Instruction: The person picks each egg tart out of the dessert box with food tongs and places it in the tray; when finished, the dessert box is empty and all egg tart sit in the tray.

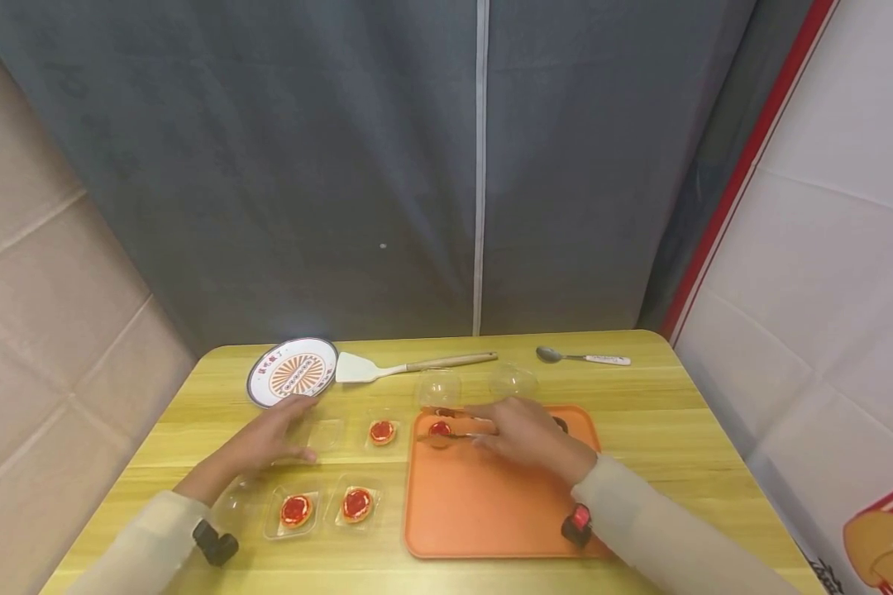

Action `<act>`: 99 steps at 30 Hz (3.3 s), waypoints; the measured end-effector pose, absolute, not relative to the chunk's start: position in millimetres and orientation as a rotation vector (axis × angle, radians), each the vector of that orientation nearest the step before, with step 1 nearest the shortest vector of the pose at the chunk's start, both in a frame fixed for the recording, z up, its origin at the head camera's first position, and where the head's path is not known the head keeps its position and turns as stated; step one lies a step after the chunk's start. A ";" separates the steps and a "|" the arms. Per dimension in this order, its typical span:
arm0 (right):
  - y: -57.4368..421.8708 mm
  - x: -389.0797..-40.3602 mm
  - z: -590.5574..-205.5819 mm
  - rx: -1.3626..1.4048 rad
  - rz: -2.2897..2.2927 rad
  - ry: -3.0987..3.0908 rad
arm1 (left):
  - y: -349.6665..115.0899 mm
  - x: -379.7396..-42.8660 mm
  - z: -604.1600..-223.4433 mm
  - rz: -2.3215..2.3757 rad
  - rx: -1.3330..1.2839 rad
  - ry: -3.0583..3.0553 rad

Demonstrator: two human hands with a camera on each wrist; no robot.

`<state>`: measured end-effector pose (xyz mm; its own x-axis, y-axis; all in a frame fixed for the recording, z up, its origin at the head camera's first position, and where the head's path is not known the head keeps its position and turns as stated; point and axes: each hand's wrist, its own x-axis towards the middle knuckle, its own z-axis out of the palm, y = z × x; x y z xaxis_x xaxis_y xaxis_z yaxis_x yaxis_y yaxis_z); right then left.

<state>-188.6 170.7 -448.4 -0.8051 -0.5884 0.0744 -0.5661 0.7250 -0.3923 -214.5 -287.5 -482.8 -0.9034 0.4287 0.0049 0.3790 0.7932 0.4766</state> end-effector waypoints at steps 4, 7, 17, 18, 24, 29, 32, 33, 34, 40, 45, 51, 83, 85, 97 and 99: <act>163.0 -191.6 -444.8 -0.977 -0.615 2.875 | -272.2 -216.4 -471.4 0.722 0.692 2.913; 156.0 -194.0 -442.4 -1.012 -0.602 2.876 | -255.8 -217.9 -467.3 0.769 0.750 2.881; 131.1 -198.9 -437.5 -1.070 -0.555 2.839 | -218.4 -229.2 -485.3 0.822 0.880 2.752; 129.0 -199.2 -437.4 -1.073 -0.549 2.838 | -217.0 -229.9 -487.4 0.820 0.880 2.748; 117.2 -201.3 -435.4 -1.076 -0.520 2.828 | -211.9 -231.3 -494.5 0.820 0.886 2.747; 106.1 -204.6 -435.1 -1.057 -0.498 2.809 | -211.9 -230.3 -496.1 0.836 0.908 2.756; 99.3 -206.5 -434.3 -1.058 -0.471 2.797 | -212.6 -229.6 -496.6 0.845 0.911 2.755; 97.2 -206.9 -433.6 -1.058 -0.459 2.792 | -212.8 -229.5 -496.9 0.851 0.910 2.754; 95.1 -207.5 -433.0 -1.062 -0.450 2.788 | -212.9 -229.4 -497.1 0.856 0.911 2.752; 85.8 -210.0 -428.6 -1.043 -0.407 2.772 | -213.3 -230.2 -499.7 0.896 0.898 2.730; 79.4 -213.6 -426.3 -1.037 -0.354 2.779 | -213.5 -231.0 -501.0 0.917 0.860 2.718; 69.5 -217.3 -427.6 -1.097 -0.209 2.787 | -213.6 -232.0 -502.0 0.894 0.846 2.727; 76.4 -208.1 -425.0 -1.072 -0.320 2.814 | -215.4 -230.4 -503.0 0.869 0.871 2.743; 78.2 -207.2 -424.0 -1.071 -0.329 2.812 | -215.3 -230.2 -502.9 0.873 0.875 2.745; 93.8 -200.8 -416.7 -1.065 -0.400 2.841 | -215.1 -229.8 -504.3 0.866 0.881 2.752; 97.4 -199.8 -415.8 -1.062 -0.390 2.851 | -215.0 -229.6 -504.2 0.860 0.896 2.759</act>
<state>-199.8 97.4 -415.8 -0.7578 -0.6522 0.0191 -0.6333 0.7283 -0.2618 -229.6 -215.0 -504.2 -0.8184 0.5712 0.0620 0.5052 0.6640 0.5512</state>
